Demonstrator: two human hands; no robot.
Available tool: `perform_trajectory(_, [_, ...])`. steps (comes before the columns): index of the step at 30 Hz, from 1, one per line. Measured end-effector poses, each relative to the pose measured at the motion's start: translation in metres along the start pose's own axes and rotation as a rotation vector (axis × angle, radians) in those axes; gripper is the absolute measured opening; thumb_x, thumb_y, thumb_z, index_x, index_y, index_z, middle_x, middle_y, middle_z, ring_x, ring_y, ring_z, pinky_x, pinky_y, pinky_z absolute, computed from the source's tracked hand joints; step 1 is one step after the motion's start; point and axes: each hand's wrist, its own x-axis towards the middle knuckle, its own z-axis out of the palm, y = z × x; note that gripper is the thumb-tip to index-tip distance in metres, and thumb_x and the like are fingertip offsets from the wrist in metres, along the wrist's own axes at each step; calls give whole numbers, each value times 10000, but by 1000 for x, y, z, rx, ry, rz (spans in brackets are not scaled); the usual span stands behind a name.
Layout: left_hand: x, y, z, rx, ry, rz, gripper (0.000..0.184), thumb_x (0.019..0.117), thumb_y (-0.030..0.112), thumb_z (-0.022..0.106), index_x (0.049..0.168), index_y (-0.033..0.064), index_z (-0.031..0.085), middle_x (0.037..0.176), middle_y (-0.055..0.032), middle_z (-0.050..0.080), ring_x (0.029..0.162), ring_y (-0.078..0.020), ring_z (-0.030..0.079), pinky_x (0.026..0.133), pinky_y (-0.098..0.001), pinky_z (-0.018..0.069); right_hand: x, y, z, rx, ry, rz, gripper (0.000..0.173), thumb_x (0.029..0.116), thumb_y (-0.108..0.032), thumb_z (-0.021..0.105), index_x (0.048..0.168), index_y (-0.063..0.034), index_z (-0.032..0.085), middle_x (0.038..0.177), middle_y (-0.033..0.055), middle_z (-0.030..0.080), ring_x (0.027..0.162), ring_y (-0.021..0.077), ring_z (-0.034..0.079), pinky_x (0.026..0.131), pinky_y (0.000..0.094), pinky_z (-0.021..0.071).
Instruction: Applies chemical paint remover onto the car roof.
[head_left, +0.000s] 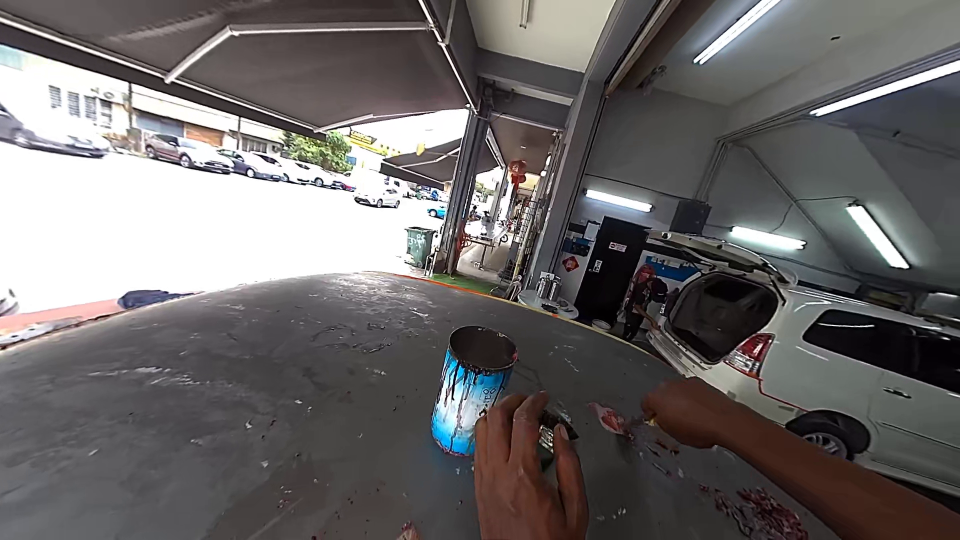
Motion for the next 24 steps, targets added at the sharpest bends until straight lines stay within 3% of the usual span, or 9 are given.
perform_trajectory(7, [2, 2, 0, -17, -4, -12, 331, 904, 289, 626, 1157, 114, 747, 1129, -78, 687, 1028, -210, 637, 845, -341, 543, 2, -2, 25, 101, 12, 16, 264, 1015, -194, 542, 1208, -88, 688, 1147, 221, 703, 1108, 441, 663, 865, 673, 510])
perform_trajectory(11, [2, 3, -2, -13, -17, -22, 323, 903, 276, 634, 1158, 112, 746, 1134, -80, 689, 1035, -215, 639, 847, -347, 545, 8, 7, 24, 108, 9, -13, 243, 1010, -212, 553, 1164, -92, 697, 1110, 215, 709, 1076, 434, 673, 843, 671, 516])
perform_trajectory(15, [3, 4, -2, -24, -4, -41, 322, 905, 285, 629, 1157, 123, 749, 1139, -72, 690, 1043, -209, 635, 846, -344, 540, -17, 15, 31, 199, -27, -57, 322, 1064, -291, 495, 1291, -174, 691, 1187, 181, 712, 1140, 406, 664, 917, 670, 504])
perform_trajectory(19, [0, 2, 1, -25, -20, -16, 332, 912, 301, 628, 1161, 118, 748, 1145, -82, 692, 1048, -218, 642, 856, -353, 548, -3, 11, 24, 216, -27, -77, 304, 1051, -266, 506, 1235, -134, 708, 1151, 190, 713, 1111, 407, 666, 897, 663, 504])
perform_trajectory(24, [4, 2, 0, -19, 6, -26, 332, 920, 317, 608, 1155, 129, 747, 1131, -70, 690, 1034, -204, 637, 842, -345, 543, -20, -8, 28, 254, 15, -58, 336, 1069, -293, 478, 1279, -141, 692, 1184, 193, 710, 1147, 409, 661, 922, 660, 506])
